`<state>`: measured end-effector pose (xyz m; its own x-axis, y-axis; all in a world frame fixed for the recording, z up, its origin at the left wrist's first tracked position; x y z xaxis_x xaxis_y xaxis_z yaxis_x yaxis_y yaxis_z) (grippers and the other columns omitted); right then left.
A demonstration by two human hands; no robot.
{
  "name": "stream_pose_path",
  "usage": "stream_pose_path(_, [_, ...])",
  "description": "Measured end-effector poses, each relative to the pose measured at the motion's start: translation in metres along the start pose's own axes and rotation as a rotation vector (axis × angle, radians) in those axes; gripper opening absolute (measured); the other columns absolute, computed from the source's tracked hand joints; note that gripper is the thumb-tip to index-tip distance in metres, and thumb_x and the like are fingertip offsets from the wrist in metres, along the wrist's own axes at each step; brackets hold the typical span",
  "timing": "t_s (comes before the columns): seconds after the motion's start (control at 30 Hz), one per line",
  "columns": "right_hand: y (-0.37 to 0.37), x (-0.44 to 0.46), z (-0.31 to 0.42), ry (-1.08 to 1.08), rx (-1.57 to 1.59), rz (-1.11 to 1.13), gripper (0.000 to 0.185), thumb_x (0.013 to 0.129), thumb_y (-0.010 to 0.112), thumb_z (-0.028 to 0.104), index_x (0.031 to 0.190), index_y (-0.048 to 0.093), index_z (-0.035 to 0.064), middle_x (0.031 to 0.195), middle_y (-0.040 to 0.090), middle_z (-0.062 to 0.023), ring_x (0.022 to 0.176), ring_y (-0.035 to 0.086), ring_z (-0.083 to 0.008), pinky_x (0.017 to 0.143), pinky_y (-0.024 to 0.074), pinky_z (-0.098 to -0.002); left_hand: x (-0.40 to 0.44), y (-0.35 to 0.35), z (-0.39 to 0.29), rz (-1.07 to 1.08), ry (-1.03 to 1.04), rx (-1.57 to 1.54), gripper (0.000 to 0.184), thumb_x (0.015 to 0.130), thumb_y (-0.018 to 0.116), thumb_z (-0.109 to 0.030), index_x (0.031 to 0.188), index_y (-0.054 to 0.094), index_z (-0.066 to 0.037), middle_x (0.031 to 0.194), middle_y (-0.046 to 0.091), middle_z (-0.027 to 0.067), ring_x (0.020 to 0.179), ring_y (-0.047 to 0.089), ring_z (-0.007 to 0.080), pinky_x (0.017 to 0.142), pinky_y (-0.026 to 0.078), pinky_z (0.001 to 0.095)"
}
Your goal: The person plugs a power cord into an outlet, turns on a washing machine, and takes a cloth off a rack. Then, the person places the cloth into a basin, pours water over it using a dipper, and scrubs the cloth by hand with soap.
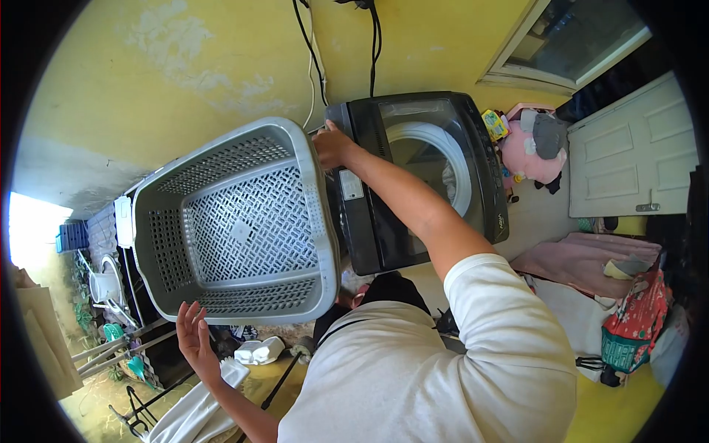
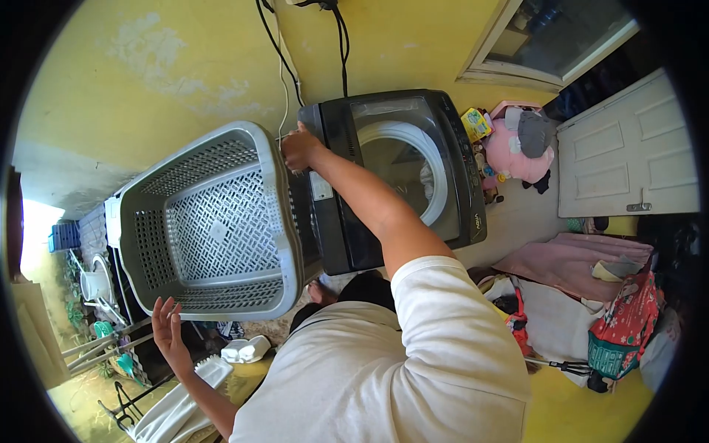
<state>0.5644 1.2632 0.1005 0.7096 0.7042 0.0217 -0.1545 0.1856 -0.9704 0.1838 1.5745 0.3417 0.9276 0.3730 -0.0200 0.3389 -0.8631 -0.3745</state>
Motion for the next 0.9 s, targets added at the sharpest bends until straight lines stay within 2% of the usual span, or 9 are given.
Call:
stream_pose_path(0.13, [0.008, 0.002, -0.014, 0.098, -0.029, -0.089, 0.030, 0.074, 0.064, 0.032, 0.091, 0.075, 0.0086, 0.100, 0.072, -0.0147, 0.102, 0.063, -0.0377, 0.106, 0.0292, -0.0720, 0.001, -0.038, 0.018, -0.044, 0.029, -0.038, 0.046, 0.100, 0.053, 0.000, 0.145, 0.046, -0.003, 0.134, 0.059, 0.0151, 0.115, 0.060, 0.0230, 0.104, 0.044, 0.0332])
stream_pose_path(0.17, [-0.002, -0.005, -0.018, 0.099, -0.098, -0.095, 0.031, 0.080, 0.064, 0.037, 0.092, 0.073, 0.0087, 0.090, 0.070, -0.0145, 0.093, 0.065, -0.0323, 0.096, 0.0431, -0.0616, 0.000, -0.051, 0.023, -0.049, 0.053, -0.050, 0.046, 0.100, 0.053, 0.000, 0.145, 0.046, -0.003, 0.134, 0.059, 0.0151, 0.114, 0.060, 0.0228, 0.104, 0.044, 0.0330])
stream_pose_path(0.3, [-0.051, -0.085, -0.006, 0.246, 0.245, -0.630, 0.026, 0.090, 0.062, 0.022, 0.106, 0.071, 0.0046, 0.115, 0.069, -0.0134, 0.099, 0.067, -0.0294, 0.084, 0.0527, -0.0352, 0.004, -0.127, 0.068, -0.141, 0.083, -0.092, 0.044, 0.099, 0.053, 0.001, 0.143, 0.048, -0.001, 0.131, 0.061, 0.0147, 0.111, 0.062, 0.0220, 0.103, 0.046, 0.0323])
stream_pose_path(0.47, [-0.061, -0.264, 0.074, 0.702, 0.122, -0.805, 0.025, 0.089, 0.066, 0.007, 0.113, 0.069, 0.0016, 0.133, 0.063, -0.0151, 0.119, 0.060, -0.0306, 0.101, 0.0464, -0.0361, 0.005, -0.244, 0.224, -0.230, -0.069, -0.202, 0.038, 0.098, 0.059, -0.004, 0.135, 0.053, 0.001, 0.120, 0.066, 0.0142, 0.103, 0.063, 0.0191, 0.094, 0.050, 0.0295])
stream_pose_path(0.6, [-0.011, -0.355, 0.173, 0.893, 0.117, -0.400, 0.056, 0.096, 0.059, 0.008, 0.149, 0.044, 0.0103, 0.163, 0.026, -0.0178, 0.153, 0.017, -0.0330, 0.121, 0.0186, -0.0403, -0.047, -0.317, 0.404, -0.211, -0.353, -0.025, 0.039, 0.094, 0.068, -0.011, 0.130, 0.058, -0.001, 0.107, 0.070, 0.0129, 0.088, 0.065, 0.0186, 0.080, 0.053, 0.0279])
stream_pose_path(0.7, [0.033, -0.386, 0.208, 0.947, 0.207, -0.121, 0.061, 0.095, 0.059, 0.010, 0.152, 0.038, 0.0084, 0.163, 0.026, -0.0186, 0.154, 0.010, -0.0362, 0.122, 0.0170, -0.0418, -0.102, -0.342, 0.498, -0.182, -0.566, 0.102, 0.041, 0.091, 0.071, -0.017, 0.128, 0.059, 0.000, 0.103, 0.071, 0.0135, 0.084, 0.065, 0.0185, 0.074, 0.053, 0.0274])
stream_pose_path(0.8, [0.045, -0.356, 0.233, 1.111, 0.184, 0.238, 0.047, 0.088, 0.067, 0.019, 0.129, 0.059, -0.0019, 0.133, 0.062, -0.0218, 0.121, 0.058, -0.0374, 0.107, 0.0413, -0.0411, -0.145, -0.333, 0.541, -0.231, -0.767, -0.083, 0.045, 0.091, 0.071, -0.019, 0.128, 0.057, 0.001, 0.099, 0.070, 0.0129, 0.078, 0.064, 0.0187, 0.069, 0.053, 0.0274])
stream_pose_path(0.87, [0.096, -0.335, 0.202, 0.687, -0.205, 0.884, 0.042, 0.082, 0.070, 0.029, 0.108, 0.069, -0.0039, 0.108, 0.072, -0.0208, 0.099, 0.067, -0.0380, 0.091, 0.0516, -0.0426, -0.171, -0.316, 0.561, -0.245, -0.912, -0.189, 0.045, 0.091, 0.071, -0.020, 0.129, 0.057, 0.002, 0.099, 0.069, 0.0129, 0.076, 0.064, 0.0187, 0.067, 0.053, 0.0277])
stream_pose_path(0.9, [0.079, -0.305, 0.227, 1.085, -0.104, 0.807, 0.047, 0.077, 0.073, 0.038, 0.099, 0.073, -0.0039, 0.095, 0.075, -0.0198, 0.091, 0.070, -0.0379, 0.082, 0.0550, -0.0419, -0.183, -0.304, 0.569, -0.235, -0.983, -0.224, 0.045, 0.092, 0.071, -0.020, 0.129, 0.057, 0.002, 0.099, 0.069, 0.0129, 0.075, 0.063, 0.0187, 0.066, 0.053, 0.0279])
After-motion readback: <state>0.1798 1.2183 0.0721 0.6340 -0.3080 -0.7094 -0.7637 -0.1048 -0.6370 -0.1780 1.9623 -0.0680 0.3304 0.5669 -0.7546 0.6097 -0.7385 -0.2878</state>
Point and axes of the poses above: each hand's wrist, its own x-axis towards the middle knuckle, its own y-axis out of the palm, z = x × y, the point moved 4 cm from there along x, towards the middle knuckle
